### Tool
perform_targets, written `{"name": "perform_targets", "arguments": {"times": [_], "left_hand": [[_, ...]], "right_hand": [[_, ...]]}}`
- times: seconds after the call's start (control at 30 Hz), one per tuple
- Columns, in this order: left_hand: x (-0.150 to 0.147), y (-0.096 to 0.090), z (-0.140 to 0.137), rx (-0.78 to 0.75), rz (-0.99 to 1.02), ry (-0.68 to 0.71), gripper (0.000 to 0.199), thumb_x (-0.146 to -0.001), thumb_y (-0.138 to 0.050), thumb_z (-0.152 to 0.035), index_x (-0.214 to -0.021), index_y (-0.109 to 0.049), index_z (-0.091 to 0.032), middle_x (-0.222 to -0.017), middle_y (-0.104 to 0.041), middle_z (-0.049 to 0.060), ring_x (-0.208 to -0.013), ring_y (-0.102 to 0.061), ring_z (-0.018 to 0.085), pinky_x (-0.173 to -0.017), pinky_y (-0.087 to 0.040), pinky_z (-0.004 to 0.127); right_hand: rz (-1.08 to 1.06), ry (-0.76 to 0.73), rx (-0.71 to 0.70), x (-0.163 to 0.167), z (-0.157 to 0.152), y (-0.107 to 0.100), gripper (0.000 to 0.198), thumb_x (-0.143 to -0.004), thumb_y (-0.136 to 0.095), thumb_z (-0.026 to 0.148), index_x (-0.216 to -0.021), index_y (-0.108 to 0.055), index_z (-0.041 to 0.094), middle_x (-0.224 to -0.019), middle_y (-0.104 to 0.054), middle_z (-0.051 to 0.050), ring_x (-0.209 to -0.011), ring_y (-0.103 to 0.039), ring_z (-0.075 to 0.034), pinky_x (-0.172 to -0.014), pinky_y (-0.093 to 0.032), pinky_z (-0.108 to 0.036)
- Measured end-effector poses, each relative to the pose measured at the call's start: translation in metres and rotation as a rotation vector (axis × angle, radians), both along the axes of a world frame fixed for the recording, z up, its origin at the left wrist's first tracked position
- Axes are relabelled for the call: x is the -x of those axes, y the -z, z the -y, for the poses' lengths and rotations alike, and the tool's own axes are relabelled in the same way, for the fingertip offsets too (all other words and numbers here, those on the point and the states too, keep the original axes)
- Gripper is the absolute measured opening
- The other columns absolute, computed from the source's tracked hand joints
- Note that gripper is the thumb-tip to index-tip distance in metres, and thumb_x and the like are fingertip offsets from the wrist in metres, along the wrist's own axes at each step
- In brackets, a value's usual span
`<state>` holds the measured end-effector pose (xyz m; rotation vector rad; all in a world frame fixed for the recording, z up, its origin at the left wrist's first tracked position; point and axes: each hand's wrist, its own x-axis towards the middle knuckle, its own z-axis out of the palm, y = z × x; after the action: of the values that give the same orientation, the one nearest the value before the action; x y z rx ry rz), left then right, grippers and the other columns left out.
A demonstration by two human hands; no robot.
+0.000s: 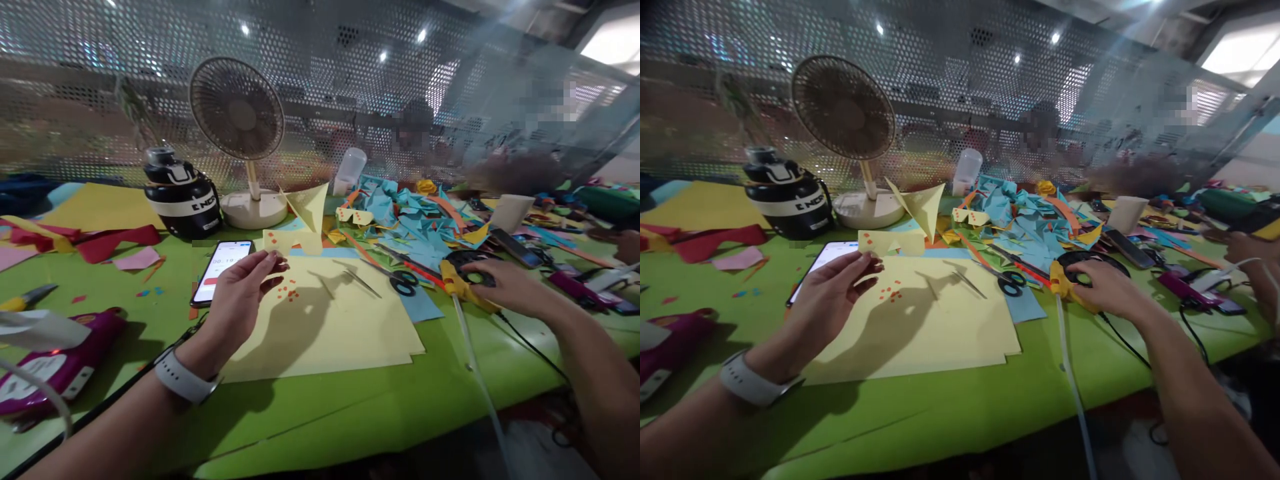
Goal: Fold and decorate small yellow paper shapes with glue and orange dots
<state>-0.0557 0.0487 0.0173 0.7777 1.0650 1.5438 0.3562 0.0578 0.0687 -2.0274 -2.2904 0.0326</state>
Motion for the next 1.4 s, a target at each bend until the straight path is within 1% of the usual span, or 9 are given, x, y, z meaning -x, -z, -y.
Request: {"name": "perform_targets", "arguments": {"times": [0.07, 0.13, 0.33, 0.53, 0.73, 0.87, 1.17, 1.3, 1.4], "left_hand": [[0.001, 0.000, -0.001, 0.003, 0.028, -0.006, 0.020, -0.064, -0.079, -0.031, -0.077, -0.070, -0.018, -0.079, -0.070, 0.002, -0.076, -0.065, 0.014, -0.067, -0.050, 0.024], [0.001, 0.001, -0.002, 0.003, 0.049, -0.010, 0.021, -0.063, -0.080, -0.030, -0.077, -0.071, -0.018, -0.079, -0.071, 0.002, -0.075, -0.065, 0.013, -0.067, -0.050, 0.024], [0.006, 0.004, -0.006, -0.027, 0.083, -0.051, 0.020, -0.062, -0.081, -0.028, -0.076, -0.072, -0.017, -0.076, -0.071, 0.002, -0.071, -0.066, 0.013, -0.066, -0.049, 0.023], [0.009, 0.006, -0.010, -0.024, 0.163, -0.055, 0.018, -0.063, -0.080, -0.025, -0.077, -0.071, -0.017, -0.073, -0.070, 0.001, -0.071, -0.065, 0.012, -0.073, -0.048, 0.026], [0.008, 0.008, -0.010, 0.104, 0.287, -0.059, 0.011, -0.069, -0.076, -0.021, -0.074, -0.067, -0.017, -0.078, -0.068, 0.002, -0.077, -0.063, 0.013, -0.079, -0.047, 0.030], [0.004, 0.007, -0.005, 0.162, 0.285, -0.018, 0.011, -0.070, -0.075, -0.022, -0.076, -0.067, -0.017, -0.082, -0.067, 0.003, -0.081, -0.062, 0.016, -0.076, -0.046, 0.031], [0.000, 0.012, -0.004, 0.136, 0.210, 0.014, 0.014, -0.068, -0.076, -0.025, -0.076, -0.069, -0.016, -0.084, -0.068, 0.004, -0.082, -0.062, 0.015, -0.081, -0.044, 0.030], [0.000, 0.013, -0.005, 0.150, 0.216, 0.017, 0.013, -0.069, -0.075, -0.023, -0.077, -0.068, -0.016, -0.084, -0.068, 0.004, -0.083, -0.062, 0.016, -0.080, -0.045, 0.031], [-0.002, 0.013, -0.005, 0.153, 0.215, 0.006, 0.010, -0.070, -0.075, -0.022, -0.076, -0.069, -0.016, -0.082, -0.068, 0.004, -0.080, -0.062, 0.015, -0.078, -0.045, 0.029]], "right_hand": [[-0.028, 0.025, -0.070, 0.028, 0.000, -0.004, 0.027, -0.078, -0.051, 0.036, -0.091, -0.067, 0.019, -0.101, -0.070, -0.012, -0.093, -0.064, -0.030, -0.078, -0.047, -0.038], [-0.116, -0.065, -0.004, 0.065, -0.002, -0.001, 0.030, -0.084, -0.047, 0.043, -0.090, -0.067, 0.020, -0.095, -0.071, -0.008, -0.083, -0.064, -0.024, -0.072, -0.046, -0.033], [-0.163, -0.185, 0.110, 0.146, -0.017, 0.033, 0.033, -0.084, -0.052, 0.049, -0.086, -0.062, 0.018, -0.085, -0.068, -0.007, -0.074, -0.061, -0.020, -0.058, -0.038, -0.027], [-0.207, -0.151, 0.098, 0.150, -0.028, 0.043, 0.014, -0.084, -0.053, 0.029, -0.076, -0.057, 0.019, -0.079, -0.066, -0.006, -0.071, -0.061, -0.020, -0.059, -0.039, -0.028], [-0.890, -0.044, 0.375, 0.166, -0.031, 0.031, 0.013, -0.082, -0.059, 0.030, -0.083, -0.054, 0.018, -0.061, -0.063, 0.001, -0.050, -0.059, -0.011, -0.049, -0.043, -0.021], [-1.099, -0.032, 0.546, 0.190, -0.029, 0.032, 0.015, -0.076, -0.068, 0.023, -0.087, -0.064, 0.014, -0.059, -0.064, 0.001, -0.050, -0.057, -0.007, -0.051, -0.044, -0.017], [-1.203, 0.027, 0.546, 0.210, -0.046, 0.057, 0.007, -0.076, -0.072, 0.018, -0.076, -0.067, 0.013, -0.062, -0.070, -0.003, -0.052, -0.064, -0.009, -0.052, -0.051, -0.018], [-1.178, 0.017, 0.552, 0.212, -0.050, 0.062, 0.007, -0.078, -0.070, 0.019, -0.076, -0.067, 0.013, -0.064, -0.071, -0.005, -0.052, -0.066, -0.011, -0.041, -0.044, -0.014], [-1.208, 0.010, 0.605, 0.218, -0.048, 0.061, 0.006, -0.077, -0.070, 0.018, -0.076, -0.066, 0.013, -0.063, -0.071, -0.005, -0.051, -0.066, -0.011, -0.044, -0.048, -0.017]]}}
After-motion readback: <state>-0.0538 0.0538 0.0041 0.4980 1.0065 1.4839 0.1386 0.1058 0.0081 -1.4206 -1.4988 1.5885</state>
